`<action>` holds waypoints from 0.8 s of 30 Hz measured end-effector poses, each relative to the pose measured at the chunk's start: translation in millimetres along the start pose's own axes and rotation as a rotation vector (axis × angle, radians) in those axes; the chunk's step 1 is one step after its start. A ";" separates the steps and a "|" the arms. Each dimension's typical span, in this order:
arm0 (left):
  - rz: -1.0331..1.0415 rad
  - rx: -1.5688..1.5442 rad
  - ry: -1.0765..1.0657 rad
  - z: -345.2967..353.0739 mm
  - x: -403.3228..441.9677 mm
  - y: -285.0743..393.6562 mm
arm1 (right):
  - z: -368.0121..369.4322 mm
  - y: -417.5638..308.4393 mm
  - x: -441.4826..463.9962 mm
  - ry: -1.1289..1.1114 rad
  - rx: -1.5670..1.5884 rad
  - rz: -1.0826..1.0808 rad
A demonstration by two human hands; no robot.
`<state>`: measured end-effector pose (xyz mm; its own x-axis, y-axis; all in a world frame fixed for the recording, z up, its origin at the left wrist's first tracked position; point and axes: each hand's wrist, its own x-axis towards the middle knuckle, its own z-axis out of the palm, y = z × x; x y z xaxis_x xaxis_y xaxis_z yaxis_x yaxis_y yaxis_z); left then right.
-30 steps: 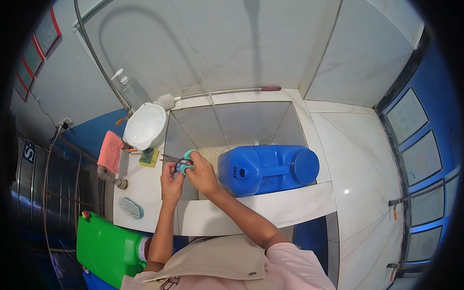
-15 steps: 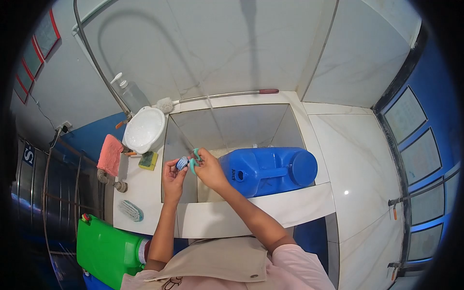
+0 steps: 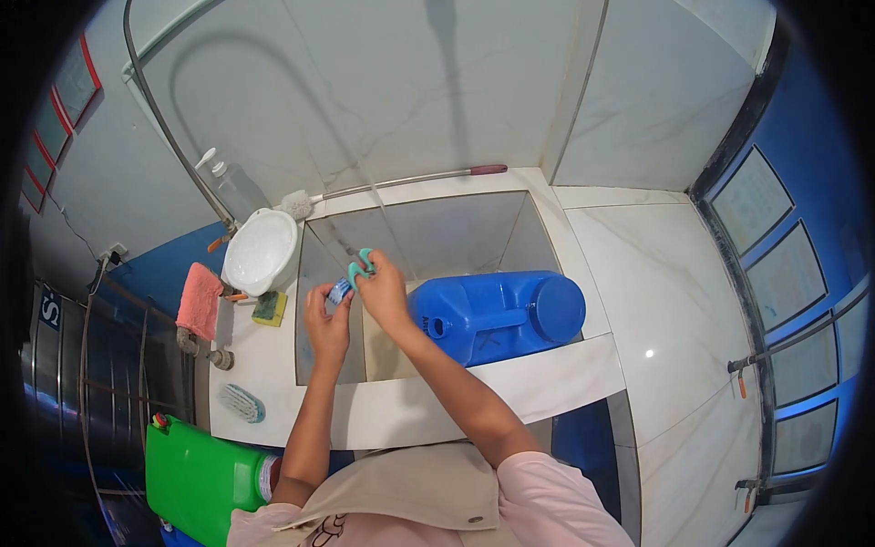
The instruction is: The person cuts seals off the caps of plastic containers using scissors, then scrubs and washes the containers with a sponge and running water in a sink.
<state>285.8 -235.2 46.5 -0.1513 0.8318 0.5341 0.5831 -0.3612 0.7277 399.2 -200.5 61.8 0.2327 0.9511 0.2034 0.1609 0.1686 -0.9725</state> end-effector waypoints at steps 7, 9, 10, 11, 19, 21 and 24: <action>-0.108 -0.059 -0.057 12.4 6.2 -33.2 | -11.9 -17.8 -4.0 -0.152 -0.063 -0.190; -0.212 -0.020 -0.192 8.9 15.9 -31.2 | -14.0 -13.3 7.3 -0.106 -0.151 -0.221; -0.211 -0.020 -0.192 8.8 16.7 -27.6 | -15.5 -11.0 16.8 -0.105 -0.150 -0.222; -0.145 -0.067 -0.149 10.9 17.3 -22.7 | -17.0 -9.5 28.6 -0.090 -0.197 -0.122; -0.420 -0.872 0.064 34.2 4.4 -3.0 | 0.7 4.9 56.1 -0.044 -0.367 -0.042; -0.437 -0.893 0.070 38.0 3.0 -7.8 | 6.5 11.2 60.9 -0.072 -0.388 -0.016; -0.391 -0.884 0.137 48.9 -1.1 -14.0 | 16.2 19.8 64.4 -0.096 -0.435 -0.016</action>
<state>316.9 -210.5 14.8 -0.3304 0.9243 0.1912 -0.3288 -0.3026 0.8946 401.8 -131.7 53.8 0.1405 0.9724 0.1865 0.5567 0.0782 -0.8270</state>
